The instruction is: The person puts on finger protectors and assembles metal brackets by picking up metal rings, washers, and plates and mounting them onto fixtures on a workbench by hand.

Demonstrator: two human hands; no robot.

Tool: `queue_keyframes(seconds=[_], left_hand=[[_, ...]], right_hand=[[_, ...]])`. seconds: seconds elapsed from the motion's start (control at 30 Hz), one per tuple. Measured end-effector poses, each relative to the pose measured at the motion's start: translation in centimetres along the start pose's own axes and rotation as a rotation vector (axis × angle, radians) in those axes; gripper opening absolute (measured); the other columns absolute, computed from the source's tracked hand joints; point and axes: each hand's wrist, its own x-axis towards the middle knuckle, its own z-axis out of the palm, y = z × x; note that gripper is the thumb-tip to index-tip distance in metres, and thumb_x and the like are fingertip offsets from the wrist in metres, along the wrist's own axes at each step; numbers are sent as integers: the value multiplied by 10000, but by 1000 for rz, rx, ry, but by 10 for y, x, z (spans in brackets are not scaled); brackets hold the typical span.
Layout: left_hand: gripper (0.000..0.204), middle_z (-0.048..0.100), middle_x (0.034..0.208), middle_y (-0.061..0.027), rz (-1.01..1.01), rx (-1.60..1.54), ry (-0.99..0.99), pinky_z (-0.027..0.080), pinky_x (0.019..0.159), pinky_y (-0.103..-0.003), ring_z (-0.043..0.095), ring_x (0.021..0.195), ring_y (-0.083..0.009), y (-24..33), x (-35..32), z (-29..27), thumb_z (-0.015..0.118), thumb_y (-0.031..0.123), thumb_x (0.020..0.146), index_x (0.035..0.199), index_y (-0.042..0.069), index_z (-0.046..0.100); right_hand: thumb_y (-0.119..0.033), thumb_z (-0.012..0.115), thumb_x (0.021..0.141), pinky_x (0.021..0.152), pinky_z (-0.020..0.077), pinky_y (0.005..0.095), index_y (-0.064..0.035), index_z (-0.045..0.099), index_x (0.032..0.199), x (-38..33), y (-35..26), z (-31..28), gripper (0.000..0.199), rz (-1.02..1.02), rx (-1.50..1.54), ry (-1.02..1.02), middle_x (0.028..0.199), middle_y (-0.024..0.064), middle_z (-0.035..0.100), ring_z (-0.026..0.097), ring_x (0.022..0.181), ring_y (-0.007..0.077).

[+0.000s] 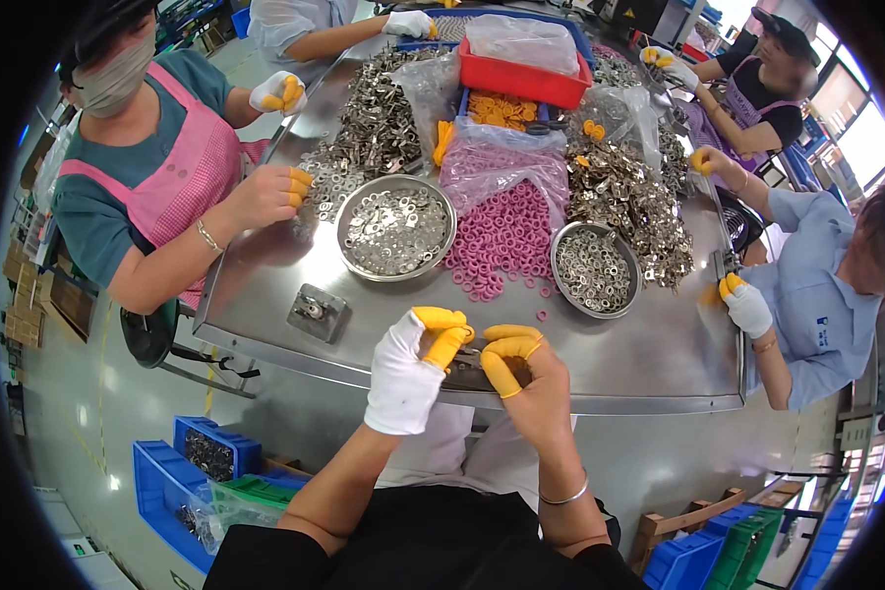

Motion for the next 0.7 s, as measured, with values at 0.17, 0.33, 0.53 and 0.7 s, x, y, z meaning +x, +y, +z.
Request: queue_keyframes(seconds=[0.17, 0.33, 0.53, 0.7], left_hand=[[197, 672, 1064, -96, -67, -85, -79, 511, 772, -278, 655, 877, -198, 1, 9, -9, 593, -61, 848, 1020, 29, 630], [138, 660, 1115, -85, 180, 510, -268, 513, 743, -312, 653, 820, -235, 15, 12, -6, 630, 22, 826, 961, 49, 646], [115, 636, 1172, -66, 58, 779, -498, 511, 783, -364, 634, 799, -287, 36, 30, -4, 644, 95, 801, 912, 65, 655], [132, 636, 1180, -64, 89, 845, -547, 511, 806, -370, 632, 840, -290, 29, 36, -11, 626, 97, 806, 930, 55, 648]], right_hand=[[-12, 670, 849, 676, 467, 252, -32, 654, 1006, 7, -14, -5, 159, 197, 20, -22, 1088, 68, 652, 558, 779, 127], [-15, 679, 844, 670, 483, 282, -43, 642, 1038, 17, 4, -26, 199, 10, -659, 150, 1046, 72, 643, 574, 771, 148], [-4, 678, 840, 668, 502, 302, -35, 626, 1031, 20, 10, -38, 201, -20, -797, 144, 1006, 76, 631, 606, 781, 178], [-7, 685, 831, 698, 509, 298, -28, 618, 1010, 10, -4, -34, 192, 143, -177, 3, 1011, 81, 638, 621, 793, 193]])
